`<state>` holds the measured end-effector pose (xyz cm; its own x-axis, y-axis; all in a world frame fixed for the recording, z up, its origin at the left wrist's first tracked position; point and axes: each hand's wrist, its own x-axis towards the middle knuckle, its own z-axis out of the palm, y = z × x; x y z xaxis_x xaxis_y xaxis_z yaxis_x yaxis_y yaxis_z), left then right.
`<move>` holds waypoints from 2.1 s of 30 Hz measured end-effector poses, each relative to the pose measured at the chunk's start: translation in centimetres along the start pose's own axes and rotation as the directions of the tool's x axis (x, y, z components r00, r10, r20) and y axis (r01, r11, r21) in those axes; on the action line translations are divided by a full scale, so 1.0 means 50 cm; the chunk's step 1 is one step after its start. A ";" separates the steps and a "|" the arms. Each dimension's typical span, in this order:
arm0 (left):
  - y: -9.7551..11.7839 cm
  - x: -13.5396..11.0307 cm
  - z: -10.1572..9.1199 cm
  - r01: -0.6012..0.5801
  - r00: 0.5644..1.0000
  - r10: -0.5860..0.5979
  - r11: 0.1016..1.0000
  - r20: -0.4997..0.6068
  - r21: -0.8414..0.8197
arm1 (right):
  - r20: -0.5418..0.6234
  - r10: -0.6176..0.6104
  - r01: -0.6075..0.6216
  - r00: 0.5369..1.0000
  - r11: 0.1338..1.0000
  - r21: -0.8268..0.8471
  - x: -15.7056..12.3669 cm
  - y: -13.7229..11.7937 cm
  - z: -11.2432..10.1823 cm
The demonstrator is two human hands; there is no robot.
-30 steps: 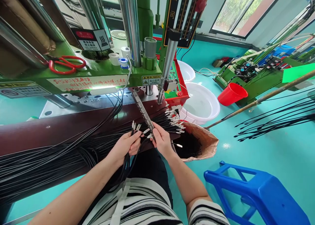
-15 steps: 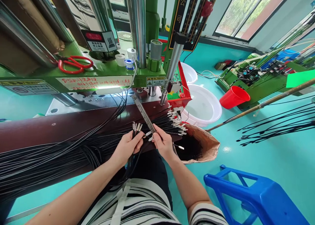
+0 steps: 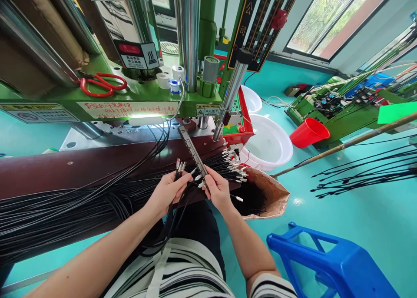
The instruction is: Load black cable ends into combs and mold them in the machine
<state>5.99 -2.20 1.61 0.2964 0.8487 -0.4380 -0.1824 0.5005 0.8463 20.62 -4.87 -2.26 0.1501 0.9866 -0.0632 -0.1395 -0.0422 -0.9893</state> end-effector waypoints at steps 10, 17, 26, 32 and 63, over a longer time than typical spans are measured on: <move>0.002 0.001 -0.006 0.035 0.997 -0.033 0.999 0.070 -0.035 | 0.055 -0.027 0.029 0.998 0.999 -0.038 0.000 0.002 -0.008; 0.005 0.004 -0.008 0.002 0.999 -0.001 1.000 0.050 -0.023 | 0.124 -0.123 0.147 0.985 0.965 -0.216 0.001 -0.003 -0.011; -0.011 0.013 -0.009 -0.049 0.998 0.047 0.997 0.040 0.057 | 0.120 -0.137 0.163 0.983 0.956 -0.244 0.001 -0.003 -0.011; 0.021 0.012 -0.023 -0.277 0.952 0.300 0.932 -0.066 0.233 | 0.065 -0.023 0.029 0.998 0.996 -0.084 0.005 0.000 -0.011; 0.031 0.024 -0.030 -0.186 0.977 0.204 0.958 -0.061 0.220 | 0.130 -0.022 0.041 0.991 0.988 -0.146 0.004 -0.017 -0.011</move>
<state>4.68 -0.13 1.94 0.1948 0.9418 -0.2740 -0.0234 0.2837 0.9586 21.34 -4.71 -1.48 0.0248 0.9994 -0.0235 0.0117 -0.0238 -0.9996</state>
